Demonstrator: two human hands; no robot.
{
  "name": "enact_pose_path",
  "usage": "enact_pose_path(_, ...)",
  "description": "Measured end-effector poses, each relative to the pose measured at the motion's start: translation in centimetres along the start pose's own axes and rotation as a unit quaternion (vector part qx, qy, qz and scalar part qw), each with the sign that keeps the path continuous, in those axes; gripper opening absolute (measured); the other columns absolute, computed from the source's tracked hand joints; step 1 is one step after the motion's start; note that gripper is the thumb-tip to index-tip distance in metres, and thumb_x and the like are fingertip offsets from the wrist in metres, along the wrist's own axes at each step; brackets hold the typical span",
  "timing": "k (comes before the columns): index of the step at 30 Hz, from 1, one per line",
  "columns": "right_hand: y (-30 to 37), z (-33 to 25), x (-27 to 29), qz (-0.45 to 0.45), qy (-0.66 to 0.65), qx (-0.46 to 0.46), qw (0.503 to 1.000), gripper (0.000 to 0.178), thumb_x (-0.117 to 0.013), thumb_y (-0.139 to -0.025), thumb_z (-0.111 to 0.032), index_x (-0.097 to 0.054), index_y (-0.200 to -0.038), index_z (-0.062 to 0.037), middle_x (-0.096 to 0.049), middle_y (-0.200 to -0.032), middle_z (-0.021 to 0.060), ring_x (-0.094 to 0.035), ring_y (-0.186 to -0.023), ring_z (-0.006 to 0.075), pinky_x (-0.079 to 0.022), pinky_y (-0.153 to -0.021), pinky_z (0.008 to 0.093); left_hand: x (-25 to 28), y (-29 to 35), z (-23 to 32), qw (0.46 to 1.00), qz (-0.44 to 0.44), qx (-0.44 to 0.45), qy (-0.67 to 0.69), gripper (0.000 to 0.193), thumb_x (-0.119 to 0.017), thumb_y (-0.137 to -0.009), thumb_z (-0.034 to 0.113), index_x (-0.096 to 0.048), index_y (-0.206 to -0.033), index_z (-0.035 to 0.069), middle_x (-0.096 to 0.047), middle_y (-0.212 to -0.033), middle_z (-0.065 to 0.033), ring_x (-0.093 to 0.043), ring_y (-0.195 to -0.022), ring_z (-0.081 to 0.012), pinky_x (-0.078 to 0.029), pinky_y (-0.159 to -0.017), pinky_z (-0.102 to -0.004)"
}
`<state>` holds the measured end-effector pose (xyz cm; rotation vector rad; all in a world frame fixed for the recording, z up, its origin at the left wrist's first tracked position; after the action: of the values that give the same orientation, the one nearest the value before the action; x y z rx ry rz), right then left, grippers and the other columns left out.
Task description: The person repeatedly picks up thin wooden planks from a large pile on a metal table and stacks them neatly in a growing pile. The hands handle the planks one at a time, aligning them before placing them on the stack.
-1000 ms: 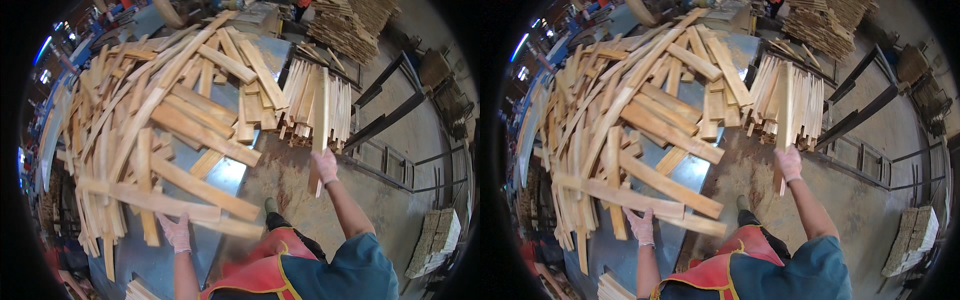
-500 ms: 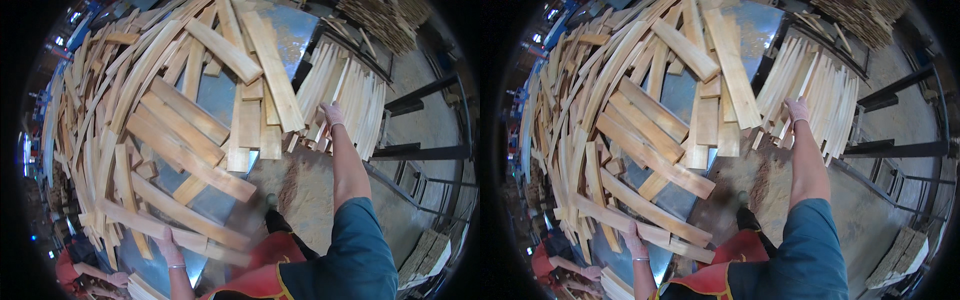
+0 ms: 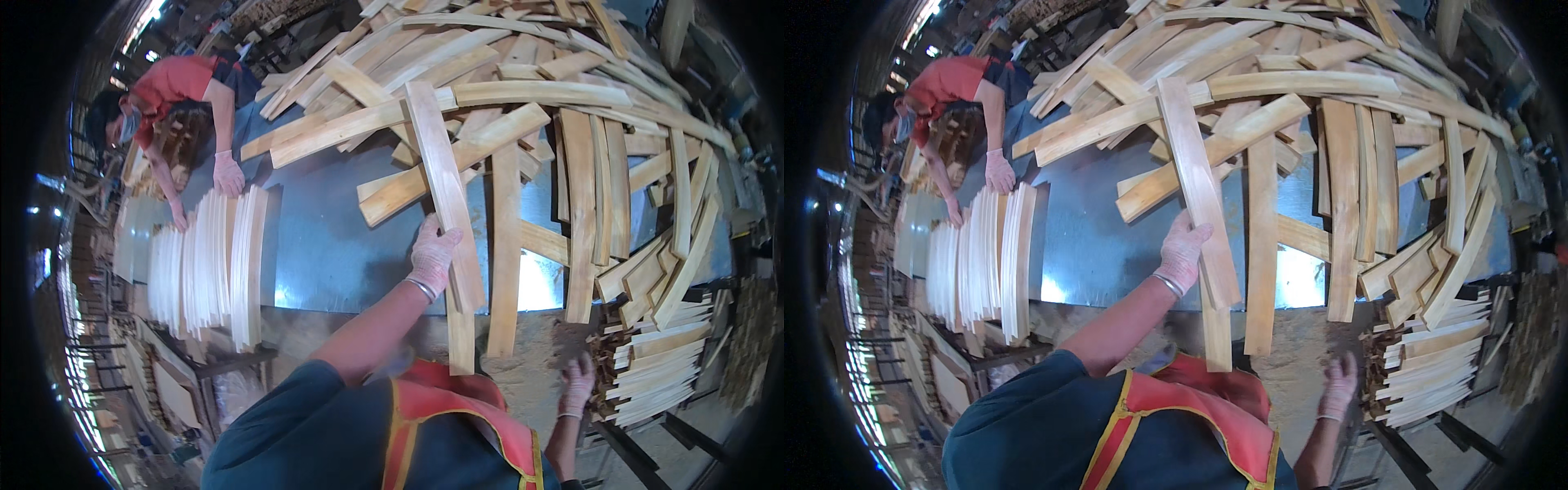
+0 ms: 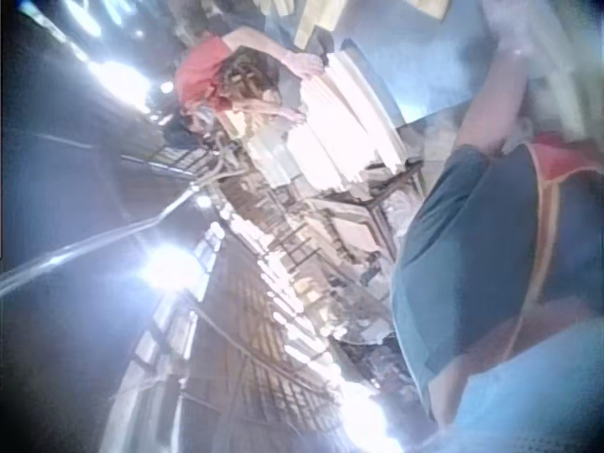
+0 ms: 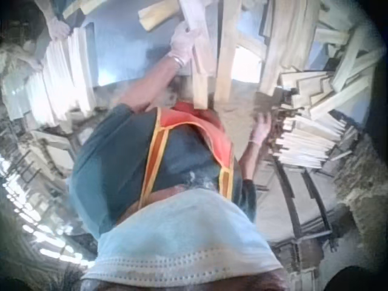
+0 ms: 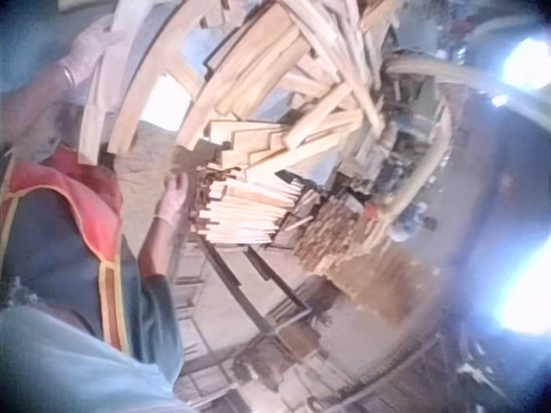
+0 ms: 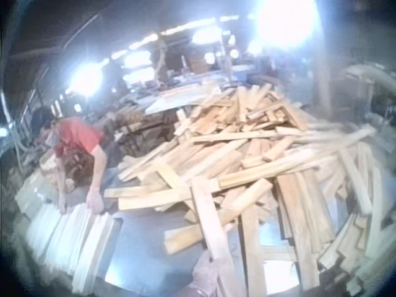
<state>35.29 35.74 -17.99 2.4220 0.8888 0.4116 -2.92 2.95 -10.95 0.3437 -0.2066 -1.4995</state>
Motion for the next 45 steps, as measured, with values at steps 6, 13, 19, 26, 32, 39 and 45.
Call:
enact_pose_path(6,8.6,-3.2,-14.9,-0.142,0.020,0.123,0.982,0.060,-0.073,-0.096,-0.004,-0.051,-0.152,0.0006,-0.064,-0.129,0.0064,-0.062,-0.115,0.0165,-0.050,-0.105,0.0322,17.1,4.7,5.5,0.996,-0.056,0.017,0.064,0.055,-0.061,-0.094,0.001,-0.053,-0.148,0.000,-0.065,-0.133,-0.0085,-0.061,-0.119,-0.0183,-0.049,-0.105,-0.0337)
enact_pose_path(13,14.7,-4.3,-31.3,-0.280,0.194,0.201,0.919,0.059,-0.071,-0.097,-0.005,-0.051,-0.151,0.0017,-0.066,-0.129,0.0073,-0.062,-0.116,0.0171,-0.049,-0.104,0.0308,40.8,9.3,8.9,0.926,0.201,-0.018,-0.319,0.051,-0.063,-0.096,0.019,-0.057,-0.147,0.011,-0.072,-0.123,-0.0183,-0.069,-0.112,-0.0314,-0.053,-0.099,-0.0402)
enact_pose_path(19,18.5,-11.4,-44.1,-0.295,0.430,0.454,0.722,0.072,-0.081,-0.085,-0.010,-0.051,-0.149,-0.0023,-0.058,-0.143,0.0181,-0.058,-0.130,0.0332,-0.047,-0.111,0.0439,51.7,6.9,6.4,0.757,0.304,-0.079,-0.574,0.060,-0.074,-0.089,0.029,-0.054,-0.144,0.015,-0.062,-0.136,-0.0195,-0.062,-0.122,-0.0393,-0.050,-0.102,-0.0486)
enact_pose_path(26,14.7,-15.8,-52.6,-0.254,0.608,0.566,0.495,0.076,-0.078,-0.082,-0.022,-0.049,-0.151,-0.0092,-0.053,-0.150,0.0161,-0.044,-0.144,0.0385,-0.037,-0.120,0.0490,52.4,7.0,9.0,0.655,0.247,0.016,-0.714,0.080,-0.078,-0.081,0.036,-0.042,-0.150,0.016,-0.045,-0.150,-0.0099,-0.042,-0.140,-0.0366,-0.033,-0.116,-0.0540)
enact_pose_path(32,15.4,-10.6,-65.2,-0.328,0.620,0.553,0.451,0.083,-0.077,-0.083,-0.035,-0.043,-0.154,-0.0085,-0.049,-0.153,0.0179,-0.042,-0.145,0.0382,-0.037,-0.119,0.0511,53.4,5.9,7.9,0.621,0.259,-0.001,-0.740,0.074,-0.074,-0.079,0.026,-0.045,-0.146,0.013,-0.049,-0.141,-0.0117,-0.047,-0.131,-0.0373,-0.040,-0.110,-0.0475)
enact_pose_path(39,13.6,-10.7,-74.4,-0.322,0.669,0.500,0.445,0.089,-0.083,-0.077,-0.043,-0.044,-0.151,-0.0143,-0.059,-0.134,0.0185,-0.058,-0.121,0.0402,-0.049,-0.104,0.0488,54.9,6.5,10.7,0.709,0.177,0.008,-0.682,0.077,-0.074,-0.083,0.038,-0.046,-0.149,0.011,-0.049,-0.148,-0.0131,-0.048,-0.136,-0.0322,-0.040,-0.110,-0.0483)
enact_pose_path(45,16.5,-9.4,-75.3,-0.447,0.643,0.421,0.458,0.088,-0.082,-0.081,-0.038,-0.043,-0.154,-0.0087,-0.063,-0.132,0.0240,-0.062,-0.119,0.0419,-0.052,-0.103,0.0477,60.3,6.4,11.1,0.825,0.269,0.135,-0.478,0.103,-0.078,-0.077,0.060,-0.036,-0.158,0.013,-0.049,-0.153,-0.0151,-0.051,-0.139,-0.0354,-0.044,-0.113,-0.0457)
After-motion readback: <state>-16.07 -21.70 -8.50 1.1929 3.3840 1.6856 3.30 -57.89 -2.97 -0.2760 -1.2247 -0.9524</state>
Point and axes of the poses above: each hand's wrist, its own y-axis away from the middle knuckle, its own x-axis out of the back of the hand, z = x × y, the point moved 3 cm from there along -y, towards the middle knuckle
